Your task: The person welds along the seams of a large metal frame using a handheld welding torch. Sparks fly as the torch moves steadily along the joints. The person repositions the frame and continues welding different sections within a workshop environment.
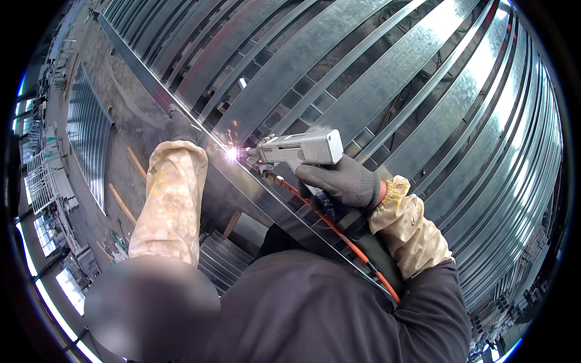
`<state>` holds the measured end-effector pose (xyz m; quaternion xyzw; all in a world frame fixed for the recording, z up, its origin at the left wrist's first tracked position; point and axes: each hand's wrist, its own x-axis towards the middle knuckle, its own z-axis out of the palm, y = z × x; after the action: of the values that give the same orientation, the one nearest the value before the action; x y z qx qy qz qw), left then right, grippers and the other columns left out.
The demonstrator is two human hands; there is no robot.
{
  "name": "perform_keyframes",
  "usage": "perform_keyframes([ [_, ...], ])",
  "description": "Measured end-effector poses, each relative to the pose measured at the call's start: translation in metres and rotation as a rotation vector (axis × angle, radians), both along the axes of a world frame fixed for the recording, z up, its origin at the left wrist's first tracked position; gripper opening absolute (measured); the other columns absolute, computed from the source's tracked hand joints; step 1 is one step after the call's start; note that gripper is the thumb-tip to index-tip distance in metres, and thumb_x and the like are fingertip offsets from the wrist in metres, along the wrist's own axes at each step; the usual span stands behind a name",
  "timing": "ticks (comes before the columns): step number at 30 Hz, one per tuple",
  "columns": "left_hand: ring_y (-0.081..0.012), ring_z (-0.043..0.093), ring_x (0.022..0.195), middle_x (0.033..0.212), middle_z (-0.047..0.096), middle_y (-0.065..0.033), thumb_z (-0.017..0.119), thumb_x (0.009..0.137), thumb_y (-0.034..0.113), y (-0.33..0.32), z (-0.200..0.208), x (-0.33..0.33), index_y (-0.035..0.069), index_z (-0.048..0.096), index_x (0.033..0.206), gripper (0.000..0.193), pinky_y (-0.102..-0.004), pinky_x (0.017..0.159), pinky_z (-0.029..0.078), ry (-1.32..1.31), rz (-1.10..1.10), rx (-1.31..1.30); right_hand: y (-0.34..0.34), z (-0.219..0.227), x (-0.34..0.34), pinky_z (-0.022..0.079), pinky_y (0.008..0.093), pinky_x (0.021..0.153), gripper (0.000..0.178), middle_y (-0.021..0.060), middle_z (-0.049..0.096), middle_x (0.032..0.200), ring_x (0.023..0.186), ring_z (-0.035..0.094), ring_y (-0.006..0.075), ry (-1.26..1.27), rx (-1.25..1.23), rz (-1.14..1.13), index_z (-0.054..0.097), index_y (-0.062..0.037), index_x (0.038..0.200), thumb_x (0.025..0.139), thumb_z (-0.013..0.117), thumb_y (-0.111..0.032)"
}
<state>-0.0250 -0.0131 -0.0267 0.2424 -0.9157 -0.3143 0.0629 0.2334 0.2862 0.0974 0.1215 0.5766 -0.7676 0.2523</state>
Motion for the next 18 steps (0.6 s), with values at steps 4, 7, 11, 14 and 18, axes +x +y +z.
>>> perform_keyframes([
  [4, -0.0415, 0.035, 0.132, 0.14, 0.038, -0.0323, 0.037, 0.095, 0.049, -0.005, -0.006, -0.004, -0.014, 0.037, 0.134, 0.074, -0.0402, 0.109, 0.031, -0.017, 0.025, 0.048, -0.002, -0.002, 0.001, 0.046, 0.0272, 0.074, 0.032, 0.0027, 0.061, 0.088, 0.082, 0.053, 0.0097, -0.003, 0.005, -0.006, 0.059, 0.0006, 0.109, 0.094, 0.057, -0.028],
  [7, -0.0417, 0.036, 0.132, 0.14, 0.038, -0.0323, 0.037, 0.095, 0.05, 0.0, -0.001, -0.001, -0.014, 0.038, 0.133, 0.075, -0.0404, 0.109, 0.031, -0.017, 0.026, 0.021, 0.0, 0.001, -0.002, 0.047, 0.0281, 0.074, 0.032, 0.0049, 0.063, 0.086, 0.081, 0.056, 0.0112, 0.005, -0.03, 0.029, 0.06, 0.0011, 0.107, 0.095, 0.055, -0.027],
  [11, -0.0425, 0.038, 0.13, 0.137, 0.04, -0.0328, 0.036, 0.095, 0.05, 0.01, 0.012, 0.005, -0.013, 0.04, 0.132, 0.074, -0.0412, 0.108, 0.032, -0.02, 0.009, 0.041, -0.002, 0.002, -0.003, 0.048, 0.0298, 0.074, 0.03, 0.0074, 0.065, 0.081, 0.078, 0.059, 0.0133, 0.09, 0.011, 0.006, 0.062, 0.0019, 0.102, 0.096, 0.054, -0.026],
  [14, -0.0433, 0.041, 0.128, 0.135, 0.043, -0.0335, 0.036, 0.094, 0.05, 0.008, 0.012, 0.004, -0.013, 0.042, 0.131, 0.074, -0.0419, 0.107, 0.034, 0.015, -0.021, 0.004, 0.0, 0.004, -0.005, 0.048, 0.0298, 0.074, 0.03, 0.0066, 0.066, 0.081, 0.077, 0.059, 0.0134, 0.074, 0.005, 0.054, 0.062, 0.0018, 0.103, 0.096, 0.054, -0.026],
  [18, -0.0437, 0.044, 0.125, 0.132, 0.046, -0.0343, 0.036, 0.094, 0.051, 0.006, 0.005, 0.001, -0.013, 0.043, 0.13, 0.074, -0.0426, 0.105, 0.036, 0.054, -0.001, 0.03, -0.002, 0.007, -0.006, 0.048, 0.0289, 0.073, 0.033, 0.0065, 0.067, 0.08, 0.076, 0.06, 0.0124, 0.045, 0.001, 0.062, 0.059, 0.0019, 0.112, 0.095, 0.053, -0.026],
])
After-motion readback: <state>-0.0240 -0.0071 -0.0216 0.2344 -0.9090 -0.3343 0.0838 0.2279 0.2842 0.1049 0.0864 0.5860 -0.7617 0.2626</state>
